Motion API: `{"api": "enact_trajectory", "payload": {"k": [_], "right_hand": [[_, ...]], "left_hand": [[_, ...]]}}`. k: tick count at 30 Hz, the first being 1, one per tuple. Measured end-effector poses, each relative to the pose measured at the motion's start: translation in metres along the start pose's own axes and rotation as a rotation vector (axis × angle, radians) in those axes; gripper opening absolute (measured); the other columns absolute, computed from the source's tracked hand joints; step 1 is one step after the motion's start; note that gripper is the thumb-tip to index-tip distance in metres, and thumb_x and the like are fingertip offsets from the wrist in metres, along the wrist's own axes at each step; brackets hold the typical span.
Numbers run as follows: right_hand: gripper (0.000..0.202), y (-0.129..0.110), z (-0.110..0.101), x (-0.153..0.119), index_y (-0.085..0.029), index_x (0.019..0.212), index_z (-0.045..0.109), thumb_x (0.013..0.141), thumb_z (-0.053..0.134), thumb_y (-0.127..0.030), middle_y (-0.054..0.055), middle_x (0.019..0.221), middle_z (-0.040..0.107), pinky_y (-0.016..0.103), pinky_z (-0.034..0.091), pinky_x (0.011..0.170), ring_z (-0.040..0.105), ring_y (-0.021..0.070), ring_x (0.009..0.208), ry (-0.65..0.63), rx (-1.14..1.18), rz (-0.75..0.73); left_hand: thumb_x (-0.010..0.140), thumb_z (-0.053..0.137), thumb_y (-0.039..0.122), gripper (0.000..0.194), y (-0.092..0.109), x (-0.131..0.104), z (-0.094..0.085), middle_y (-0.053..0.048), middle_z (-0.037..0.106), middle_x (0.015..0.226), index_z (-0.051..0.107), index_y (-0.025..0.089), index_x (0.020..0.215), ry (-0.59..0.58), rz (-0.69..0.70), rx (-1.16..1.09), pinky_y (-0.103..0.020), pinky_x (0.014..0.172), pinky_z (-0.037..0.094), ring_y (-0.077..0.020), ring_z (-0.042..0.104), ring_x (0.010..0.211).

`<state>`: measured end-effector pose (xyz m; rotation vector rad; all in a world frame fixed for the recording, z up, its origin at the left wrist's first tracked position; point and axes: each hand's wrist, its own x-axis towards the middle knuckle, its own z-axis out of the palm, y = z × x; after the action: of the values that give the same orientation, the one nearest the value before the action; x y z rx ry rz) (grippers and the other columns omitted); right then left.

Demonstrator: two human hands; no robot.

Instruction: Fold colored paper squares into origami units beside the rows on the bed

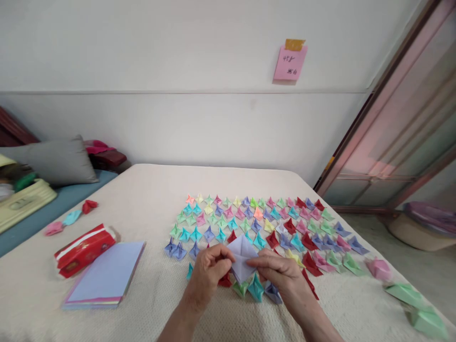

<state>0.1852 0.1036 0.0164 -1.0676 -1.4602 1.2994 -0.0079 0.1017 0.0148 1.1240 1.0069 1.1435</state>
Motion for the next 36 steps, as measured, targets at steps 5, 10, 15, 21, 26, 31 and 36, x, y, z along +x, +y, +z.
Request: {"api": "enact_trajectory", "payload": {"k": [5, 10, 15, 21, 26, 31, 36], "right_hand": [[0.023, 0.003, -0.001, 0.001, -0.026, 0.079, 0.08, 0.076, 0.059, -0.018, -0.001, 0.065, 0.051, 0.028, 0.034, 0.06, 0.049, 0.0147, 0.064, 0.006, -0.012, -0.008], [0.019, -0.005, 0.006, 0.002, -0.023, 0.078, 0.077, 0.068, 0.062, -0.015, 0.001, 0.076, 0.059, 0.028, 0.037, 0.064, 0.052, 0.0162, 0.069, 0.125, 0.145, 0.066], [0.032, -0.011, 0.014, 0.003, -0.024, 0.097, 0.064, 0.066, 0.066, -0.017, 0.002, 0.084, 0.065, 0.028, 0.04, 0.068, 0.057, 0.0188, 0.076, 0.149, 0.429, 0.167], [0.024, 0.0, 0.013, 0.006, -0.016, 0.072, 0.067, 0.066, 0.077, -0.036, -0.001, 0.063, 0.056, 0.023, 0.031, 0.055, 0.044, 0.0119, 0.057, 0.11, 0.41, 0.244], [0.03, 0.007, 0.015, 0.005, -0.014, 0.058, 0.069, 0.064, 0.079, -0.042, 0.0, 0.054, 0.057, 0.026, 0.033, 0.055, 0.045, 0.0128, 0.054, 0.074, 0.406, 0.298], [0.017, 0.008, 0.015, 0.005, -0.016, 0.059, 0.073, 0.06, 0.082, -0.031, -0.001, 0.056, 0.061, 0.025, 0.034, 0.056, 0.048, 0.0127, 0.055, 0.119, 0.403, 0.268], [0.02, 0.012, 0.017, 0.006, -0.015, 0.062, 0.075, 0.062, 0.078, -0.034, 0.003, 0.057, 0.065, 0.027, 0.038, 0.059, 0.052, 0.0153, 0.056, 0.115, 0.435, 0.321]], "left_hand": [[0.067, 0.07, 0.016, 0.012, -0.015, 0.005, 0.002, 0.005, 0.053, 0.049, 0.058, 0.017, 0.066, 0.004, -0.005, -0.055, -0.018, 0.043, 0.033, -0.0074, 0.044, 0.043], [0.064, 0.07, 0.013, 0.015, -0.024, 0.009, 0.002, 0.007, 0.051, 0.054, 0.056, 0.017, 0.066, 0.055, 0.028, -0.054, -0.018, 0.046, 0.032, -0.0066, 0.041, 0.046], [0.067, 0.068, 0.013, 0.014, -0.021, 0.007, 0.003, 0.006, 0.051, 0.056, 0.056, 0.018, 0.067, 0.055, 0.061, -0.027, -0.019, 0.049, 0.033, -0.0075, 0.044, 0.049], [0.067, 0.069, 0.017, 0.014, -0.024, 0.007, 0.006, 0.006, 0.049, 0.053, 0.054, 0.019, 0.068, -0.041, 0.034, -0.07, -0.019, 0.044, 0.031, -0.0081, 0.041, 0.045], [0.066, 0.067, 0.013, 0.013, -0.021, 0.005, 0.009, 0.006, 0.046, 0.055, 0.056, 0.017, 0.065, -0.043, 0.107, 0.011, -0.019, 0.048, 0.031, -0.0078, 0.04, 0.05], [0.07, 0.065, 0.012, 0.012, -0.018, 0.004, 0.009, 0.005, 0.048, 0.058, 0.055, 0.018, 0.067, -0.077, 0.083, 0.048, -0.02, 0.051, 0.034, -0.0093, 0.043, 0.054], [0.072, 0.063, 0.01, 0.012, -0.017, 0.002, 0.009, 0.005, 0.05, 0.06, 0.055, 0.018, 0.068, -0.104, 0.105, 0.108, -0.021, 0.053, 0.035, -0.0099, 0.045, 0.056]]}}
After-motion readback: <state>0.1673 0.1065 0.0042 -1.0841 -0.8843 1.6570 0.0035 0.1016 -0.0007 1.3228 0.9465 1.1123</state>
